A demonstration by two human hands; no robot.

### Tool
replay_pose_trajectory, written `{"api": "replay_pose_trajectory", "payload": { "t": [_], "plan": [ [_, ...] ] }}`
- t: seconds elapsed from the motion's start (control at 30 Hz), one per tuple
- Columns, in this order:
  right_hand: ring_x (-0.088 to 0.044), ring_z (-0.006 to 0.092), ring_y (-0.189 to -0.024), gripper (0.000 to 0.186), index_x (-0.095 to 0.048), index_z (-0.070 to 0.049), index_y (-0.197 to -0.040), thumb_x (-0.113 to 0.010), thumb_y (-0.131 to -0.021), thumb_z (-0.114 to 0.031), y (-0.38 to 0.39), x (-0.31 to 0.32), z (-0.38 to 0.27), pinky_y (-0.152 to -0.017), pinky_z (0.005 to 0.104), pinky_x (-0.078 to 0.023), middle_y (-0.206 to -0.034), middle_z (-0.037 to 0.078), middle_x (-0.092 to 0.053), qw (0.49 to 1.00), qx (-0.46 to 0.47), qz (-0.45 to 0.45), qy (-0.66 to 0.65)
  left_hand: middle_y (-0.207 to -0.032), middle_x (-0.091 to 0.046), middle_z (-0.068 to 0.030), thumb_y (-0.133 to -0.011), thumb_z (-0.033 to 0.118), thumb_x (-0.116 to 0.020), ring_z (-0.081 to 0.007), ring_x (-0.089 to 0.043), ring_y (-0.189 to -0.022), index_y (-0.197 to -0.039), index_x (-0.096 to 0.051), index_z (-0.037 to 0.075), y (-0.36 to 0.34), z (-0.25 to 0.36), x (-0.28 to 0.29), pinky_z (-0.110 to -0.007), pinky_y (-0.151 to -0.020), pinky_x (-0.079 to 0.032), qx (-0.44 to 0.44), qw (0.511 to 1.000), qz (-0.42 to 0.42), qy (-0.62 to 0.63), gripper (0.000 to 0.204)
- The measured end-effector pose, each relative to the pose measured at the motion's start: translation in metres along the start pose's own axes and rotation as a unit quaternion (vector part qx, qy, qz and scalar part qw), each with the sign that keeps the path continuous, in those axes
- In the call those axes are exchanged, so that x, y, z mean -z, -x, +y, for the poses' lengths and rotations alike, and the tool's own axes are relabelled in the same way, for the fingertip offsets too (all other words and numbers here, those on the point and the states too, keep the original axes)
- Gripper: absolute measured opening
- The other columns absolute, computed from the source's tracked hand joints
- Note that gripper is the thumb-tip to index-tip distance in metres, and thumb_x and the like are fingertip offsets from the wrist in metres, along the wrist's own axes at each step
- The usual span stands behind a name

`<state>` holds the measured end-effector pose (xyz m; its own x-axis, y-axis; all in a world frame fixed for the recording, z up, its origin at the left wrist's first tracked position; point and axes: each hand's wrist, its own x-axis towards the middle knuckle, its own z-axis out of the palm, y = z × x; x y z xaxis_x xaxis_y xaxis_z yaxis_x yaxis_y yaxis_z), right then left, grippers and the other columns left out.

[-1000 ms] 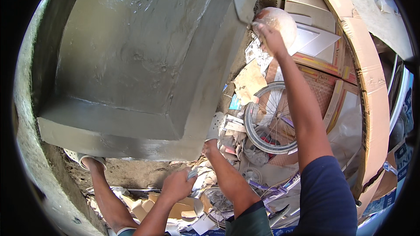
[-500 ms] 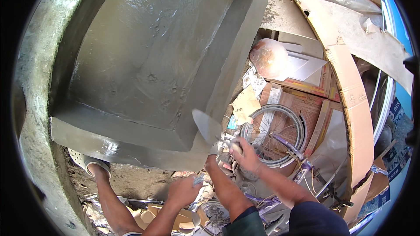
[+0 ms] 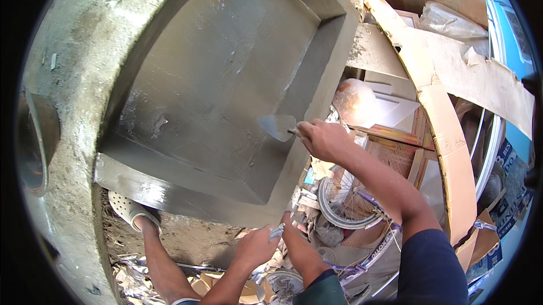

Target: The person uses a trowel to smooth wet concrete on a rectangular basin, repeatedly scraping and leveling the surface. The person occasionally dips the trowel into a bucket of water to clean it and continues smoothing different sections of the basin.

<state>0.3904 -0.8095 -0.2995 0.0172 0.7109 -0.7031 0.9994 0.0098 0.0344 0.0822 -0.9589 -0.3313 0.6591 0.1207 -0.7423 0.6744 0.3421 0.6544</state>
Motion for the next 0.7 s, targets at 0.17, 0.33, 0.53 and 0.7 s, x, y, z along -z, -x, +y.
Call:
{"api": "replay_pose_trajectory", "payload": {
  "t": [0.17, 0.33, 0.53, 0.7],
  "plan": [
    [-0.072, 0.0455, -0.104, 0.043, -0.058, -0.010, -0.136, -0.068, -0.105, -0.037, 0.045, -0.029, -0.046, -0.089, 0.0534, -0.058, -0.118, 0.023, -0.072, 0.964, -0.088, 0.067, -0.241, -0.109, -0.076, -0.0282, -0.104, 0.041, -0.060, -0.0498, -0.071, -0.107, -0.114, -0.069, 0.004, 0.007, 0.004, 0.018, -0.061, -0.093, -0.053, -0.005, 0.999, 0.022, 0.041, 0.039],
    [-0.076, 0.0399, -0.095, 0.044, -0.056, -0.006, -0.137, -0.068, -0.105, -0.035, 0.116, -0.086, -0.096, -0.087, 0.0504, -0.057, -0.105, 0.023, -0.074, 0.915, -0.188, 0.003, -0.357, -0.106, -0.076, -0.0273, -0.104, 0.043, -0.061, -0.0502, -0.071, -0.105, -0.112, -0.070, 0.005, 0.012, 0.002, 0.031, -0.061, -0.092, -0.054, -0.002, 0.997, 0.063, 0.047, 0.040],
    [-0.074, 0.0456, -0.101, 0.043, -0.060, -0.008, -0.136, -0.067, -0.106, -0.037, 0.221, -0.103, -0.131, -0.091, 0.0520, -0.057, -0.114, 0.027, -0.074, 0.859, -0.215, 0.039, -0.464, -0.099, -0.075, -0.0263, -0.104, 0.041, -0.064, -0.0498, -0.071, -0.097, -0.109, -0.068, 0.005, 0.025, -0.007, 0.030, -0.059, -0.084, -0.054, -0.004, 0.979, 0.190, 0.071, 0.037],
    [-0.076, 0.0402, -0.102, 0.047, -0.064, -0.008, -0.140, -0.070, -0.105, -0.038, 0.323, -0.070, -0.101, -0.094, 0.0495, -0.059, -0.112, 0.022, -0.076, 0.792, -0.297, -0.066, -0.529, -0.081, -0.068, -0.0192, -0.109, 0.038, -0.065, -0.0384, -0.066, -0.076, -0.098, -0.063, -0.001, 0.026, -0.038, 0.016, -0.050, -0.074, -0.052, -0.032, 0.896, 0.428, 0.116, 0.040]
  ]
}}
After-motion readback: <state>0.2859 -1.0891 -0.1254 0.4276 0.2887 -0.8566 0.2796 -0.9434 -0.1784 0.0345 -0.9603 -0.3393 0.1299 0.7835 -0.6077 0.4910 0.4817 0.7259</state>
